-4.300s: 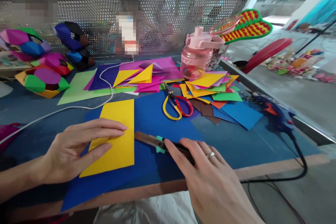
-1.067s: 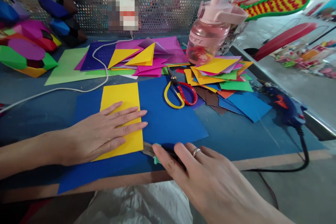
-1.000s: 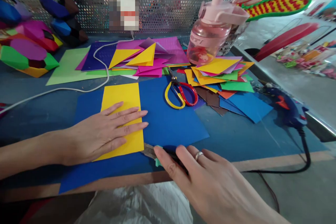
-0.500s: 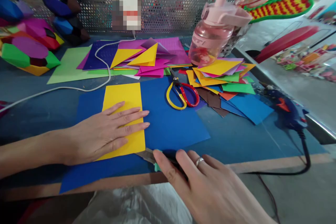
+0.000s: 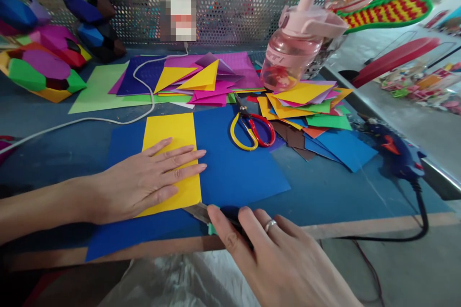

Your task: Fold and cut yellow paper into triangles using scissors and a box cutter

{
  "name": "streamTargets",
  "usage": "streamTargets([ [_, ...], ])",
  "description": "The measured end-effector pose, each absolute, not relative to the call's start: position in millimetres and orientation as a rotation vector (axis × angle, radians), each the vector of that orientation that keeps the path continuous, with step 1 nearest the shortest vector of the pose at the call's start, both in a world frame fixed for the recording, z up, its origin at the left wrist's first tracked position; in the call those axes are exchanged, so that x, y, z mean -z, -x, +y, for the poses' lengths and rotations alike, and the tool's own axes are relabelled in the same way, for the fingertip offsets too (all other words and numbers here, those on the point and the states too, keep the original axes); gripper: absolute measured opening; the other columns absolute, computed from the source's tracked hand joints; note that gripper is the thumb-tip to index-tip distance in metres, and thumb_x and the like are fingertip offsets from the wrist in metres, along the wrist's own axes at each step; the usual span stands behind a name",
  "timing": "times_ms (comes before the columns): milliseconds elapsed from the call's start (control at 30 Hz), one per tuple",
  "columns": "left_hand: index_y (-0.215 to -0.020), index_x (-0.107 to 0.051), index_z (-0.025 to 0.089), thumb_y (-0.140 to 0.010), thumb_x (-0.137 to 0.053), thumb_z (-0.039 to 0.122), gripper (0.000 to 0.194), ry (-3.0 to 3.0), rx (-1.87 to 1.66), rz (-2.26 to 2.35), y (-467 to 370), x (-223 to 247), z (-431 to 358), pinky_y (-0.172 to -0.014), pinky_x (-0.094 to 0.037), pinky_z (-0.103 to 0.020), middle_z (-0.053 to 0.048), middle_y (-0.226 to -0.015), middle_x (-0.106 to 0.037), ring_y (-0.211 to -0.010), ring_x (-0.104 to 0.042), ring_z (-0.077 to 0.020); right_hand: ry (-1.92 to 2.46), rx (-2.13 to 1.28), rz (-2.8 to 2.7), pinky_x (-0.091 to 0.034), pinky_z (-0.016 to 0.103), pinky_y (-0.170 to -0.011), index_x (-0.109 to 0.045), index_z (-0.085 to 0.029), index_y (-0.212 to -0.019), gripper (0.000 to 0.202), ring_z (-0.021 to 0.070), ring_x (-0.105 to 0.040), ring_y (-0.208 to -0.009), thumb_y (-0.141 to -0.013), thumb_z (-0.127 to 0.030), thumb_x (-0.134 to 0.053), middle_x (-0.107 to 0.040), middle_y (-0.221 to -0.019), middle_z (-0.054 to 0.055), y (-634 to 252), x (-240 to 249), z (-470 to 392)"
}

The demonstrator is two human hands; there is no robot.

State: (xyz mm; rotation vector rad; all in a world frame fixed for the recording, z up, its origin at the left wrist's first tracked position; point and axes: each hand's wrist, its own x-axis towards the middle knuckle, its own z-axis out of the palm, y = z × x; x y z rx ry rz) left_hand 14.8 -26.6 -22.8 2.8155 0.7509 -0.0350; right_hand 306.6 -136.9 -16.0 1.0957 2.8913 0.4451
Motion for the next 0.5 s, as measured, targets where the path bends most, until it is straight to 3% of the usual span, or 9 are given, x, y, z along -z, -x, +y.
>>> streamTargets([
  [500,-0.158,-0.016,0.030,-0.107,-0.023,0.036,0.052,-2.832,0.013,0.889,-15.1,25.7,-32.9,-0.124,-0.002,-0.042,0.002,-0.166,-0.012,-0.153,-0.014,-0.0186,-1.072,-0.451,2.896,-0.054,0.032,-0.061,-0.034,-0.018,-0.153,0.077,0.0205,-0.065,-0.078,-0.078,-0.011,-0.052,-0.067,-0.107,0.009,-304.3,15.6,-131.8],
])
